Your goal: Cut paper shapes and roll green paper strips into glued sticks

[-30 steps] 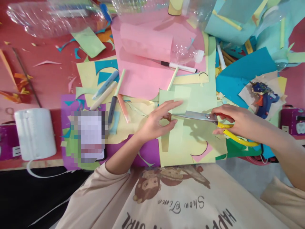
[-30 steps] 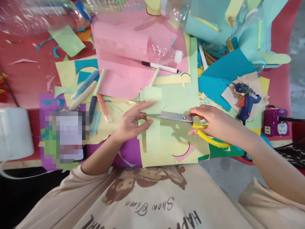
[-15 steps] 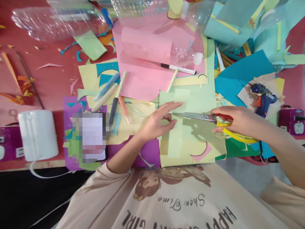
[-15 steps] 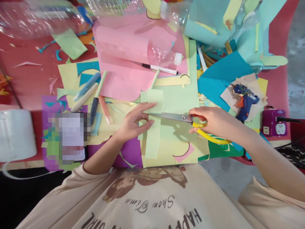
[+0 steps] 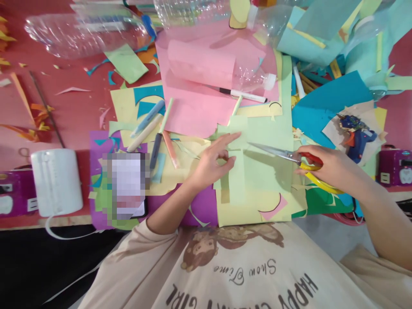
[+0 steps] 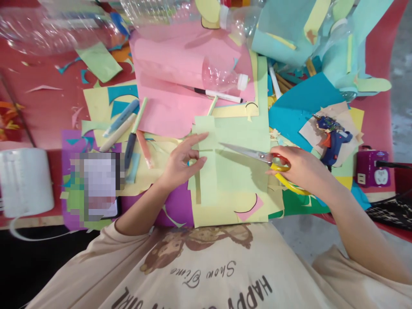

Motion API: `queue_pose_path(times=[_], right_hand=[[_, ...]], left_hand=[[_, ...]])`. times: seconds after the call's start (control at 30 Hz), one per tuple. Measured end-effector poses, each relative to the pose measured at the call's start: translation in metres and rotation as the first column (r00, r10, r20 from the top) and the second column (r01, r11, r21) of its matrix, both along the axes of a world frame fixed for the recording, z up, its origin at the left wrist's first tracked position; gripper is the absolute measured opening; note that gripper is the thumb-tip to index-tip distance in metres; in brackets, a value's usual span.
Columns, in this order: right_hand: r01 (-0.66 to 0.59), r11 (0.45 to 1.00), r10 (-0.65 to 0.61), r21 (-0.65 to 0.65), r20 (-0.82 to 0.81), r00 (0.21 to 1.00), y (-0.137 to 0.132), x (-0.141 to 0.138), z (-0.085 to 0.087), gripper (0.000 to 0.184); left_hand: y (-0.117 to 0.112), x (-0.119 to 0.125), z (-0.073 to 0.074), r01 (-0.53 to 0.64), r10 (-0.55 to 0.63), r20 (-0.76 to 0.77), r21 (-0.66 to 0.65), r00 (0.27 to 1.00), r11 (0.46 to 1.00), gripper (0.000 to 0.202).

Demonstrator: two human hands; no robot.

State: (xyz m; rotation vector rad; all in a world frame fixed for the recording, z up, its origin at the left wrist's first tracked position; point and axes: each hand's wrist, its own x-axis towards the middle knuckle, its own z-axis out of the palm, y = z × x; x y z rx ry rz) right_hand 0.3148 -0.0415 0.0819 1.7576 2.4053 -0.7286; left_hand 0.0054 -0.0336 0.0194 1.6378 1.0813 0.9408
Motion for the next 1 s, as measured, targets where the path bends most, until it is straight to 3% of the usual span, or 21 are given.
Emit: queue_pose_path(times=[0.1,0.23,0.37,0.47,0.57,0.63,0.67,0.73,0.83,0.87,0.93,1.0], right_hand=[[0.179,0.980,-0.186,0.084,0.078,0.979,-0.008,0.014,-0.002,0.035],[0.268,0.949,-0.291,0.164,0.141,0.946,-0.014,0.029,-0.007,0.043],[0.206,0.960,-0.250,0.191,0.241,0.938,-0.019,0.030,-0.008,0.050],[0.155,0.961,-0.227,0.231,0.328,0.917,-0.022,0.015,0.001,0.051],[0.152,0.940,-0.208,0.305,0.157,0.966,-0.021,-0.016,0.006,0.038],[0.073,0.985,-0.048,0.159,-0.156,0.987,-0.016,-0.042,0.002,0.026],[-0.017,1.000,0.012,-0.013,-0.283,0.959,-0.012,-0.055,-0.002,0.024],[-0.134,0.971,0.027,-0.198,-0.465,0.885,0.000,-0.077,-0.012,0.024],[-0.232,0.901,-0.021,-0.367,-0.570,0.821,0.022,-0.096,-0.029,0.028],[-0.234,0.911,-0.013,-0.340,-0.591,0.807,0.029,-0.098,-0.034,0.028],[0.010,0.998,-0.039,-0.058,-0.544,0.838,0.039,-0.099,-0.040,0.030],[0.236,0.942,-0.105,0.239,-0.458,0.883,0.044,-0.096,-0.044,0.033]], left_hand=[[0.003,0.001,0.001,-0.096,0.103,0.064,-0.104,0.993,0.990,0.053],[0.005,0.002,0.000,-0.089,0.110,0.087,-0.218,0.990,0.972,0.056],[0.004,0.005,-0.004,-0.055,0.066,0.029,-0.272,0.997,0.961,0.057],[0.002,0.006,-0.008,-0.064,0.064,-0.009,-0.268,0.998,0.961,0.059],[0.001,0.006,-0.009,-0.083,0.083,-0.011,-0.248,0.997,0.965,0.060],[0.002,0.006,-0.010,-0.082,0.085,0.001,-0.258,0.996,0.963,0.062],[0.003,0.006,-0.010,-0.079,0.084,0.005,-0.269,0.996,0.960,0.063],[0.005,0.005,-0.013,-0.083,0.089,0.007,-0.282,0.996,0.956,0.064],[0.006,0.003,-0.017,-0.103,0.111,0.019,-0.259,0.994,0.960,0.065],[0.006,0.003,-0.018,-0.104,0.114,0.027,-0.245,0.993,0.964,0.066],[0.005,0.002,-0.020,-0.101,0.113,0.041,-0.224,0.993,0.969,0.067],[0.005,0.003,-0.021,-0.101,0.113,0.045,-0.216,0.993,0.971,0.067]])
